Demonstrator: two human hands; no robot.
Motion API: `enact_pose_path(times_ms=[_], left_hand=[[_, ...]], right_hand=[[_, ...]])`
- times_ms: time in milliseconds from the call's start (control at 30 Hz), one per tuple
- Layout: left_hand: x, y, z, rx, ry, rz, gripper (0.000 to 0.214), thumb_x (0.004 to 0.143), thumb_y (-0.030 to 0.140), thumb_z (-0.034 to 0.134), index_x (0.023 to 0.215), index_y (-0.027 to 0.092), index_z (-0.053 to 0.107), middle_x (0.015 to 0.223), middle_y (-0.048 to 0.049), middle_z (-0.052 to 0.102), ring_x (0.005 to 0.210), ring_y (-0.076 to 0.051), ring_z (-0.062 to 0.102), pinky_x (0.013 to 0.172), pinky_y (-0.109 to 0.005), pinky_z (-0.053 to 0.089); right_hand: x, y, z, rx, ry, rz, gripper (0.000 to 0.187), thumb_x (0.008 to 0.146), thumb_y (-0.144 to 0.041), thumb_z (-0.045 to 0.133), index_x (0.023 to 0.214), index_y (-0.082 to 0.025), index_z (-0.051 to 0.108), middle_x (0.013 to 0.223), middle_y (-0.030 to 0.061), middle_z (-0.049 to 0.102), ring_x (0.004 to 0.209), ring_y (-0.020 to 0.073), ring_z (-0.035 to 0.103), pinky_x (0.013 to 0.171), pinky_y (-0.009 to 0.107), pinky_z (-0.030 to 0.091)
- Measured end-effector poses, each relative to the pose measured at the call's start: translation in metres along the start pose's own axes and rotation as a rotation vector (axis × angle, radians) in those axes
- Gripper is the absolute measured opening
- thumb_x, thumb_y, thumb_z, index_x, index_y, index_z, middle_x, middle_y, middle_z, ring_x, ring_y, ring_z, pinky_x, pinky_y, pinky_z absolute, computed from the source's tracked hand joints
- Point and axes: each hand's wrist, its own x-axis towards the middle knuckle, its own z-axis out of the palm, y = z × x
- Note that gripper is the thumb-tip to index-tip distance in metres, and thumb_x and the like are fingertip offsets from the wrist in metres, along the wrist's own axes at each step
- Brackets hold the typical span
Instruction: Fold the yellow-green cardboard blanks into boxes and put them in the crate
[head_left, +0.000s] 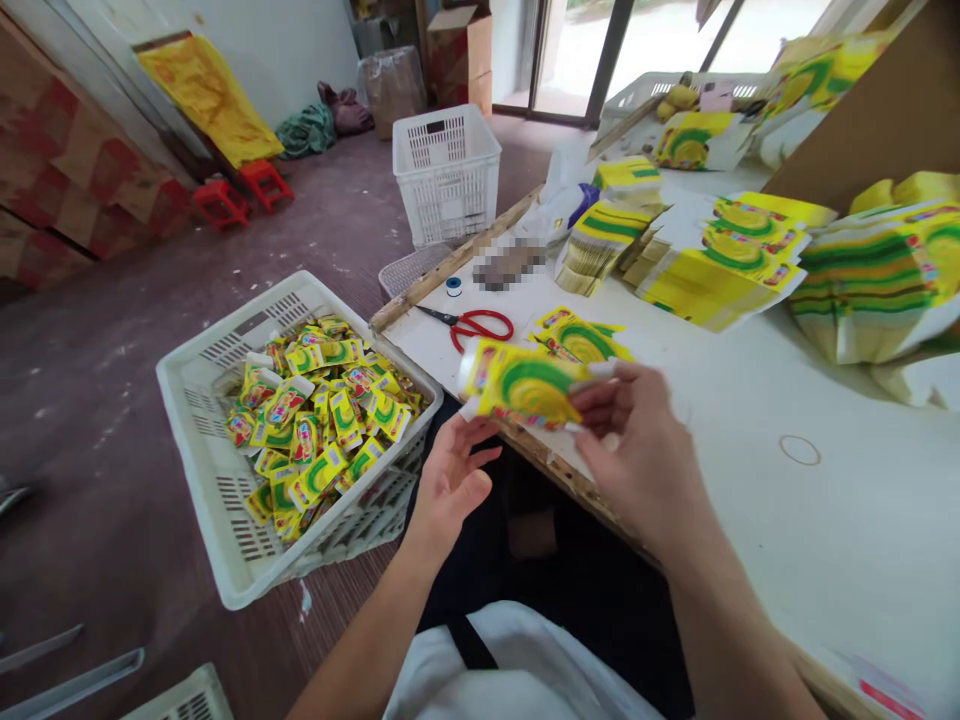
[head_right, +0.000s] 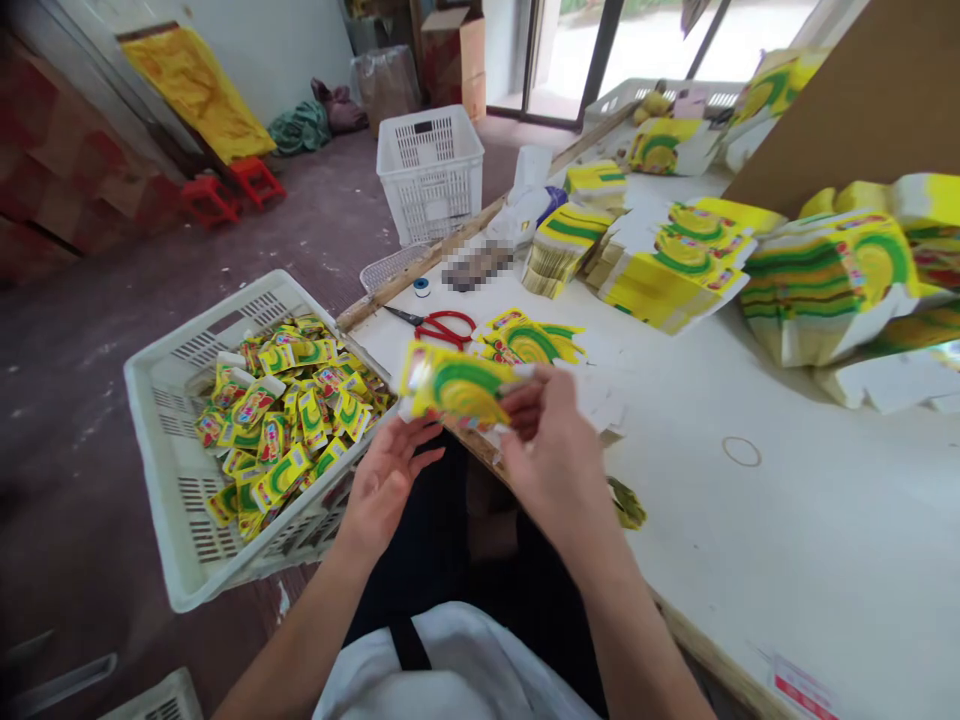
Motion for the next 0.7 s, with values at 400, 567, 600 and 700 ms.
enact_pose_path(times_ms=[400, 567, 600, 700], left_hand=[[0.007, 0.0, 0.021, -0.101, 0.342, -0.06, 0.073, 0.058, 0.092, 0.053, 0.077, 0.022, 0.063, 0.073, -0.0018, 0.062, 0.067, -0.017, 0.059, 0.062, -0.029, 0.053], [-0.001, -0.01, -0.006, 0.101, 0.308, -0.015, 0.035, 0.068, 0.051, 0.081, 0.083, 0.021, 0.072, 0.075, 0.0012, 0.07, 0.073, -0.016, 0.065, 0.079, -0.03, 0.054], [0.0, -0.007, -0.01, 0.126, 0.3, -0.021, 0.032, 0.069, 0.049, 0.081, 0.082, 0.021, 0.072, 0.072, 0.001, 0.07, 0.072, -0.016, 0.066, 0.079, -0.031, 0.055], [0.005, 0.012, -0.025, 0.127, 0.236, -0.018, 0.043, 0.071, 0.059, 0.076, 0.092, 0.021, 0.074, 0.085, -0.0046, 0.076, 0.085, -0.022, 0.071, 0.084, -0.036, 0.055]], right_hand=[[-0.052, 0.0, 0.042, 0.412, -0.347, 0.185, 0.026, 0.076, -0.019, 0.064, 0.101, -0.024, 0.056, 0.084, 0.0, 0.066, 0.073, 0.0154, 0.063, 0.066, 0.028, 0.054], [-0.044, 0.007, 0.022, 0.286, -0.297, 0.102, 0.011, 0.082, -0.017, 0.057, 0.086, -0.022, 0.065, 0.077, 0.0001, 0.072, 0.068, 0.0159, 0.067, 0.061, 0.027, 0.054], [-0.044, 0.006, 0.017, 0.235, -0.283, 0.057, 0.014, 0.082, -0.014, 0.055, 0.084, -0.022, 0.066, 0.076, 0.0001, 0.072, 0.067, 0.0159, 0.067, 0.061, 0.026, 0.053], [-0.041, 0.002, 0.002, 0.092, -0.259, -0.106, 0.024, 0.084, -0.009, 0.052, 0.089, -0.023, 0.071, 0.083, 0.0018, 0.074, 0.072, 0.0173, 0.069, 0.064, 0.028, 0.054]])
